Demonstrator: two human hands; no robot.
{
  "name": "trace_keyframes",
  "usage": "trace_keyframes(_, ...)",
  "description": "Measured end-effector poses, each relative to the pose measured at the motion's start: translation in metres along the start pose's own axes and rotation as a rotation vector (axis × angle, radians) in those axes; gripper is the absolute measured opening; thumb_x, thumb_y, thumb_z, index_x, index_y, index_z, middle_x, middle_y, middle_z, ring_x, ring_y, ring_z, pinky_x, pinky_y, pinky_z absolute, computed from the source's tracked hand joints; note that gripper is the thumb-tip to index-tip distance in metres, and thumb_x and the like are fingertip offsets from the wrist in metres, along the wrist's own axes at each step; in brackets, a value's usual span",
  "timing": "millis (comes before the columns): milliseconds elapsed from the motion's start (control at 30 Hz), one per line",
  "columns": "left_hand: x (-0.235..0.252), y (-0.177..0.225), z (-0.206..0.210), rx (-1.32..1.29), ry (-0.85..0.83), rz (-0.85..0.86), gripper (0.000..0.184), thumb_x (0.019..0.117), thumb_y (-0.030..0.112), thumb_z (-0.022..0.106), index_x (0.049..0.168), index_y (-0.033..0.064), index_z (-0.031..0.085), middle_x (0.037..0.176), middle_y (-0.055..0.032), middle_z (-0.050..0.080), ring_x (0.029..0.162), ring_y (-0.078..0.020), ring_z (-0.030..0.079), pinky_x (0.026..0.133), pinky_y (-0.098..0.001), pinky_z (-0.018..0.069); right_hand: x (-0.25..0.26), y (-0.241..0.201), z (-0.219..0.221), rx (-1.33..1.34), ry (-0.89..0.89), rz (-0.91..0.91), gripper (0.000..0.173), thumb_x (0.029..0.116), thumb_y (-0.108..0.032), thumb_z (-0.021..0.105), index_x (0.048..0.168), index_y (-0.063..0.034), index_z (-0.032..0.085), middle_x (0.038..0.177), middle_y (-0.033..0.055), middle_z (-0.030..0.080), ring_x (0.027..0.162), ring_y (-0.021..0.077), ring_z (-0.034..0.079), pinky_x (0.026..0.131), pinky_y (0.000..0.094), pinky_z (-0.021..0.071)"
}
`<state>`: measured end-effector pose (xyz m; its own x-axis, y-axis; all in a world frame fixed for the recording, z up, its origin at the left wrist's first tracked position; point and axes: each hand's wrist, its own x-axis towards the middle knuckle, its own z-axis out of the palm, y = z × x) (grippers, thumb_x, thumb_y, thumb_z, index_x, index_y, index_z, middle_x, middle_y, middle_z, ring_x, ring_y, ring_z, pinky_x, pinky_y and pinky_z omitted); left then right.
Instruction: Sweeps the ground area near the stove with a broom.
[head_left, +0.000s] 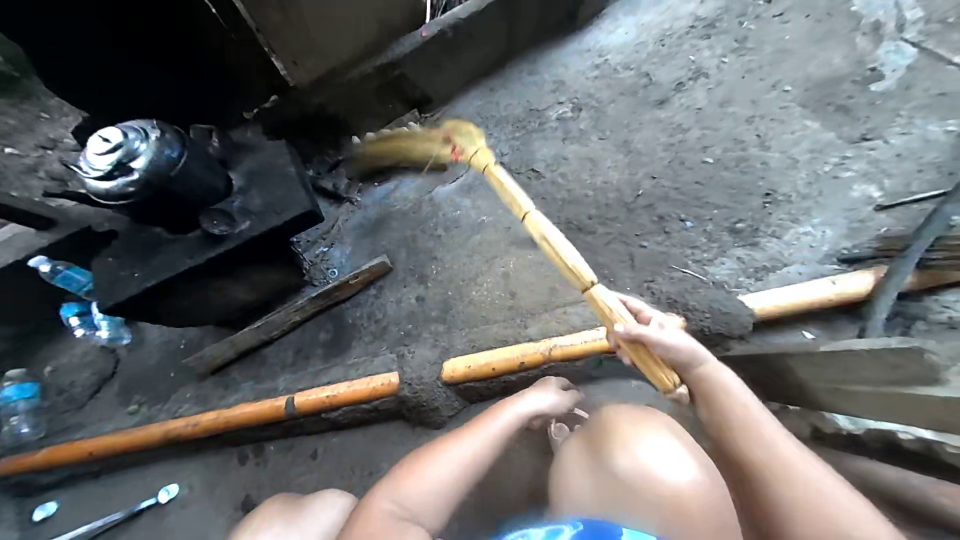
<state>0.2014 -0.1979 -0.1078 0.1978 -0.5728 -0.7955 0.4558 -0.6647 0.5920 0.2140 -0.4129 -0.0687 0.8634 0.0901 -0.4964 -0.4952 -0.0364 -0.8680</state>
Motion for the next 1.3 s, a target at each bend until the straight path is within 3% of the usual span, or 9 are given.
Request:
trace_keyframes(133, 0.003, 0.002, 0.004, 0.000, 0.008, -0.016, 0.044, 0.1121, 0.032, 0.041, 0.146, 0.0061, 0.050, 0.122, -0.0161, 0.061, 0.091, -0.0204, 0.059, 0.080, -0.0372, 0.0495, 0.053, -0.009, -0.012, -0.029, 0.308, 0.006, 0.060, 0.1044, -0.016, 0.057, 0.159, -0.0205, 0.032, 0.095, 0.0113, 0.062, 0.063, 0.0172, 0.057, 0.059, 0.0364, 0.0532)
trace_keyframes(233, 0.007, 0.002, 0.016, 0.008, -0.036, -0.009, 0.043, 0.1115, 0.032, 0.043, 0.144, 0.0069, 0.052, 0.119, -0.0159, 0.062, 0.093, -0.0206, 0.060, 0.082, -0.0386, 0.0506, 0.091, 0.001, -0.007, -0.050, 0.403, 0.048, 0.058, 0.0983, -0.018, 0.066, 0.152, -0.0233, 0.044, 0.102, 0.0145, 0.062, 0.069, 0.0225, 0.058, 0.061, 0.0435, 0.0528)
trace_keyframes(400, 0.011, -0.002, 0.020, 0.030, -0.076, 0.025, 0.042, 0.1111, 0.030, 0.042, 0.143, 0.0053, 0.054, 0.133, -0.0201, 0.059, 0.114, -0.0277, 0.060, 0.094, -0.0472, 0.0497, 0.086, -0.004, 0.011, -0.065, 0.245, 0.104, 0.059, 0.1020, -0.013, 0.062, 0.156, -0.0207, 0.040, 0.099, 0.0126, 0.062, 0.066, 0.0178, 0.058, 0.059, 0.0351, 0.0526)
trace_keyframes(567, 0.011, 0.002, 0.009, -0.033, -0.015, -0.013, 0.042, 0.1119, 0.030, 0.042, 0.146, 0.0058, 0.050, 0.124, -0.0159, 0.062, 0.096, -0.0194, 0.061, 0.084, -0.0370, 0.0506, 0.119, -0.019, -0.012, 0.041, 0.287, -0.071, 0.066, 0.1004, -0.015, 0.062, 0.160, -0.0179, 0.034, 0.101, 0.0118, 0.063, 0.062, 0.0141, 0.057, 0.055, 0.0314, 0.0517)
trace_keyframes(700, 0.010, 0.003, 0.003, -0.197, 0.090, -0.005, 0.041, 0.1125, 0.027, 0.041, 0.146, 0.0053, 0.049, 0.132, -0.0164, 0.061, 0.103, -0.0206, 0.063, 0.087, -0.0375, 0.0513, 0.187, -0.066, -0.027, 0.026, 0.393, -0.067, 0.054, 0.1017, -0.023, 0.062, 0.152, -0.0150, 0.043, 0.105, 0.0138, 0.062, 0.071, 0.0187, 0.060, 0.063, 0.0371, 0.0546)
trace_keyframes(867, 0.011, 0.004, 0.003, -0.287, 0.187, -0.023, 0.043, 0.1127, 0.031, 0.039, 0.148, 0.0077, 0.048, 0.132, -0.0156, 0.062, 0.106, -0.0227, 0.064, 0.088, -0.0395, 0.0514, 0.243, -0.098, -0.016, 0.036, 0.289, 0.024, 0.050, 0.1013, -0.024, 0.062, 0.147, -0.0133, 0.046, 0.112, 0.0133, 0.059, 0.078, 0.0200, 0.059, 0.067, 0.0372, 0.0533)
trace_keyframes(1100, -0.003, 0.054, -0.024, -0.513, 0.385, 0.162, 0.051, 0.1140, 0.032, 0.033, 0.160, 0.0124, 0.027, 0.138, -0.0171, 0.059, 0.106, -0.0257, 0.065, 0.086, -0.0418, 0.0530, 0.176, -0.088, -0.012, 0.057, 0.005, -0.065, 0.050, 0.1061, -0.021, 0.053, 0.154, -0.0143, 0.039, 0.089, 0.0077, 0.062, 0.057, 0.0121, 0.058, 0.050, 0.0260, 0.0515)
trace_keyframes(1233, 0.009, 0.106, -0.048, -0.676, 0.344, 0.363, 0.055, 0.1145, 0.034, 0.024, 0.165, 0.0174, 0.011, 0.155, -0.0203, 0.044, 0.125, -0.0348, 0.059, 0.096, -0.0484, 0.0532, 0.123, -0.077, -0.021, 0.183, 0.190, -0.118, 0.052, 0.1058, -0.020, 0.053, 0.154, -0.0151, 0.036, 0.089, 0.0056, 0.060, 0.057, 0.0107, 0.058, 0.050, 0.0254, 0.0522)
trace_keyframes(1300, 0.022, 0.124, -0.053, -0.684, 0.304, 0.424, 0.055, 0.1137, 0.041, 0.024, 0.165, 0.0238, 0.012, 0.150, -0.0200, 0.047, 0.118, -0.0348, 0.061, 0.090, -0.0488, 0.0549, 0.119, -0.065, -0.007, 0.189, 0.327, -0.145, 0.056, 0.1034, -0.021, 0.058, 0.155, -0.0149, 0.036, 0.101, 0.0092, 0.060, 0.067, 0.0140, 0.060, 0.060, 0.0320, 0.0549)
